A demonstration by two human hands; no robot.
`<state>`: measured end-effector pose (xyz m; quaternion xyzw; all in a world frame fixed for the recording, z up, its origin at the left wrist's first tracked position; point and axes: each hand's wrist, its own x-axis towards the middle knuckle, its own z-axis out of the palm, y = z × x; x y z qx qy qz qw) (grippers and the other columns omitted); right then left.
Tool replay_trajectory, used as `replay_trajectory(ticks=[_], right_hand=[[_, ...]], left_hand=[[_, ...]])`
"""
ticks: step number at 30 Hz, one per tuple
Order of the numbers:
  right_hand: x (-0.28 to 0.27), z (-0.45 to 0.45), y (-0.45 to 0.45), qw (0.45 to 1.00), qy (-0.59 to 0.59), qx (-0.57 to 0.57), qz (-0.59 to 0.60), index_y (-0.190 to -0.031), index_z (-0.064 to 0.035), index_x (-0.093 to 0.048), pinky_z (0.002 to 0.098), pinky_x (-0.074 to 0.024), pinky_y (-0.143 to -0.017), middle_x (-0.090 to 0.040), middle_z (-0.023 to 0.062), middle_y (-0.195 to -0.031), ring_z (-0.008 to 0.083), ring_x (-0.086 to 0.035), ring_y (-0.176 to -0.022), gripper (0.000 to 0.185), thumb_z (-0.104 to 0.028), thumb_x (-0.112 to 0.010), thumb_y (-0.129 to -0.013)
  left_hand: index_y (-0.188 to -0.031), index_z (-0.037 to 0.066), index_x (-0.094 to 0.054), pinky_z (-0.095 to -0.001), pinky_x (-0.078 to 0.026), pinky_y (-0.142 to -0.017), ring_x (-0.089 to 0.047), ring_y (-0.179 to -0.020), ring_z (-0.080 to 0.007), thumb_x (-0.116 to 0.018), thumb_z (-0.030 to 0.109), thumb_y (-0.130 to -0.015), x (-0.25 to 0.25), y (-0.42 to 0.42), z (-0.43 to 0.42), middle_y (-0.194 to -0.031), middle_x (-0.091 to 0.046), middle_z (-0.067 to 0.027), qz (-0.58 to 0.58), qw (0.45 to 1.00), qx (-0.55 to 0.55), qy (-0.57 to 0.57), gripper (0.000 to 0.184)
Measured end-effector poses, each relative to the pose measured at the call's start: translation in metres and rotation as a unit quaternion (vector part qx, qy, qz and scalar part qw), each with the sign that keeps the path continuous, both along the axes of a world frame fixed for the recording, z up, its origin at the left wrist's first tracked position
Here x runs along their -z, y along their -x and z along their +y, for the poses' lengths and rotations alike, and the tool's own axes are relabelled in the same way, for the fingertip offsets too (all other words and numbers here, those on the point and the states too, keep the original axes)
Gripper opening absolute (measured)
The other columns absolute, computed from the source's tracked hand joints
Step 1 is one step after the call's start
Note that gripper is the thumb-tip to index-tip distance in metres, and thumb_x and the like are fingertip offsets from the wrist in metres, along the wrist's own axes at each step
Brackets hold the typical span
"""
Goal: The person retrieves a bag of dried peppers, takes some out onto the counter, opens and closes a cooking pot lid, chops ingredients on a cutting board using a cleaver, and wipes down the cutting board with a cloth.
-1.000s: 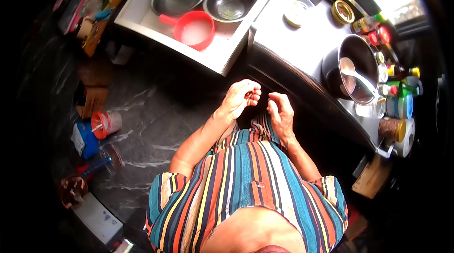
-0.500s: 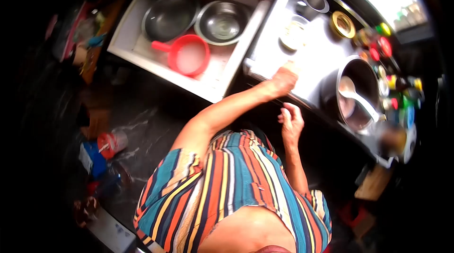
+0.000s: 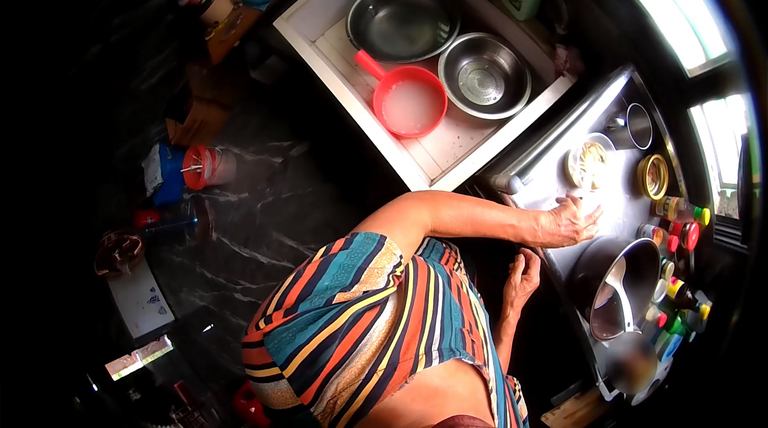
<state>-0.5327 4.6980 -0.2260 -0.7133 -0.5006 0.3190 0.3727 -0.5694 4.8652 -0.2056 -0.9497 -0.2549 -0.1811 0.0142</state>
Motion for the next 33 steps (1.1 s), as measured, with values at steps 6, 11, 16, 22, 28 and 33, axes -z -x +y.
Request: replay_trajectory(ticks=[6, 11, 16, 22, 28, 33], right_hand=[[0.022, -0.010, 0.017, 0.994, 0.048, -0.033, -0.094, -0.106, -0.0033, -0.061, 0.0255, -0.0446, -0.056, -0.058, 0.0048, -0.076, 0.0112, -0.054, -0.062, 0.017, -0.016, -0.055, -0.096], [0.018, 0.010, 0.079, 0.966, 0.054, -0.106, -0.229, -0.076, -0.0009, -0.059, 0.0416, -0.0516, -0.062, -0.061, 0.0163, -0.083, 0.0337, -0.061, -0.076, 0.014, -0.015, -0.063, -0.074], [0.095, -0.017, 0.143, 0.891, 0.121, -0.167, -0.405, -0.066, -0.0067, -0.063, 0.0390, -0.0531, -0.055, -0.064, 0.0106, -0.071, 0.0306, -0.063, -0.065, 0.010, -0.016, -0.067, -0.069], [0.124, -0.033, 0.238, 0.972, 0.173, -0.009, -0.160, -0.078, -0.0101, -0.065, 0.0354, -0.0503, -0.060, -0.063, 0.0078, -0.075, 0.0245, -0.060, -0.066, 0.011, -0.020, -0.061, -0.079], [0.116, -0.018, 0.305, 0.983, 0.130, -0.087, -0.098, -0.072, -0.0065, -0.058, 0.0326, -0.0459, -0.051, -0.059, 0.0058, -0.065, 0.0189, -0.055, -0.054, 0.011, -0.011, -0.062, -0.082], [0.108, -0.011, 0.317, 0.942, 0.308, 0.131, 0.015, -0.074, -0.0034, -0.057, 0.0333, -0.0421, -0.048, -0.054, 0.0065, -0.065, 0.0212, -0.056, -0.058, 0.006, -0.008, -0.058, -0.077]], left_hand=[[-0.086, -0.002, -0.058, -0.0337, -0.054, -0.055, -0.065, -0.071, -0.0236, -0.056, 0.011, -0.079, -0.068, 0.075, 0.029, -0.085, -0.059, -0.0148, -0.212, 0.966, 0.097, 0.112, 0.014], [-0.107, 0.001, -0.059, -0.0366, -0.052, -0.076, -0.062, -0.093, -0.0276, -0.062, 0.003, -0.076, -0.084, 0.212, 0.099, -0.111, -0.061, -0.0162, -0.368, 0.910, 0.042, 0.186, 0.031], [-0.099, 0.003, -0.064, -0.0259, -0.051, -0.059, -0.061, -0.063, -0.0100, -0.055, 0.002, -0.089, -0.036, 0.481, 0.209, -0.076, -0.066, -0.0042, -0.480, 0.770, -0.364, 0.210, 0.013], [-0.109, 0.001, -0.058, -0.0470, -0.047, -0.083, -0.061, -0.095, -0.0432, -0.056, 0.012, -0.087, 0.115, 0.841, 0.329, -0.100, -0.063, -0.0274, -0.261, 0.733, -0.626, 0.040, 0.024], [-0.133, 0.007, -0.050, -0.0482, -0.040, -0.100, -0.052, -0.115, -0.0450, -0.054, 0.034, -0.090, 0.180, 0.967, 0.385, -0.126, -0.056, -0.0256, -0.167, 0.685, -0.663, 0.250, 0.051], [-0.093, 0.007, -0.070, -0.0473, -0.052, -0.079, -0.063, -0.091, -0.0397, -0.057, 0.038, -0.086, 0.224, 0.998, 0.404, -0.099, -0.067, -0.0188, 0.063, 0.774, -0.605, 0.175, 0.034]])
